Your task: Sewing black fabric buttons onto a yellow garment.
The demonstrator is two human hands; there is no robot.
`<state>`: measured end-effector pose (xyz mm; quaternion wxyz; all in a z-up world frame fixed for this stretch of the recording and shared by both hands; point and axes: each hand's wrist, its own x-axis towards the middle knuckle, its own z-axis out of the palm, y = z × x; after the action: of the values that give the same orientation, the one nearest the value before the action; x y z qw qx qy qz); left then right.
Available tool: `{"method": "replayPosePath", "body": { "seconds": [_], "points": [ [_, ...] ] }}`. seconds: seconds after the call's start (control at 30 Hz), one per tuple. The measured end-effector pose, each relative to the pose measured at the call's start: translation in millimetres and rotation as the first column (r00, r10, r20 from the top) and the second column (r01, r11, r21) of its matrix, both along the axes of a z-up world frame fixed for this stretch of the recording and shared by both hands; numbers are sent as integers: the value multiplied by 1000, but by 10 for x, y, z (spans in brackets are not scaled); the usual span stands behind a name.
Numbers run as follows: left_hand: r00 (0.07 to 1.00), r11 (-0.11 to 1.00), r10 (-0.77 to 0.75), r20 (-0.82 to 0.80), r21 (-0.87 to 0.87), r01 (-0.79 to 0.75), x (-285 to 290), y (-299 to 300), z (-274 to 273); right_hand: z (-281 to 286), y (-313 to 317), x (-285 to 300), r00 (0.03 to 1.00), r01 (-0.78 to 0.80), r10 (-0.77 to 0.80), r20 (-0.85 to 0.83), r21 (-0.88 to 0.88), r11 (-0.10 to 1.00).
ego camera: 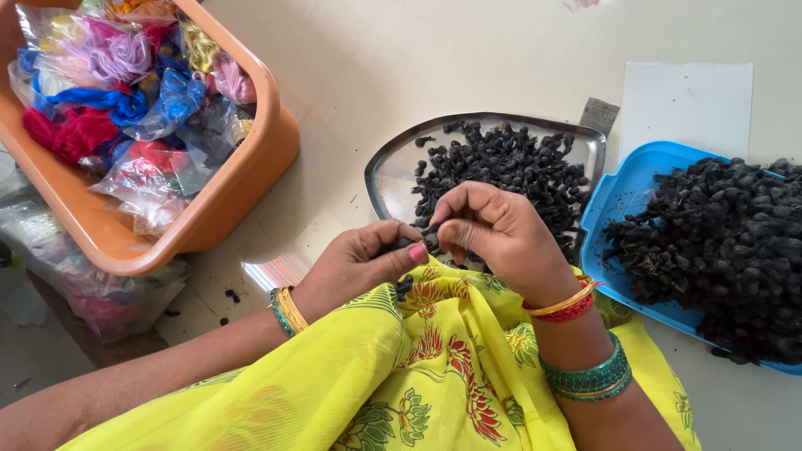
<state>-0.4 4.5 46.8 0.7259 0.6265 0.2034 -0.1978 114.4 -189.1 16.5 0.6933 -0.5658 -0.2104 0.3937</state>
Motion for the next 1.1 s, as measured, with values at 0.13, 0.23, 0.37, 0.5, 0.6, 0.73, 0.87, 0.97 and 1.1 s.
{"method": "replayPosePath", "body": {
  "seconds": [0.13,0.23,0.37,0.5,0.6,0.73,0.87,0.97,1.1],
  "points": [
    [1000,1000,15,-12,3,-15,-33,37,-83,-126,-18,105,988,83,-72,-134,78,994],
    [999,999,-4,44,37,2,-95,89,-136,-393,-212,398,875,470,-457,-159,56,881],
    [999,1000,-2,37,28,1,-48,74,-94,-564,-403,591,815,578,-571,93,-93,810],
    [995,999,-48,84,1,48,-88,93,-176,-629,-282,501,660,559,-217,719,-277,782],
    [994,997,-61,90,44,57,-38,65,-118,-249,-186,368,681,302,-89,727,-168,938],
    [995,994,-73,74,81,67,-64,30,-205,82,56,68,935,-141,113,337,59,988],
    [992,993,-111,53,51,108,-39,-5,-155,-34,49,-4,931,-292,251,264,133,947],
    [990,992,-119,78,41,116,-81,53,-192,-88,21,6,953,-275,252,166,132,952],
    [992,993,-113,54,23,112,-126,111,-360,-95,0,-19,971,-230,236,-27,135,964]
  ]
}}
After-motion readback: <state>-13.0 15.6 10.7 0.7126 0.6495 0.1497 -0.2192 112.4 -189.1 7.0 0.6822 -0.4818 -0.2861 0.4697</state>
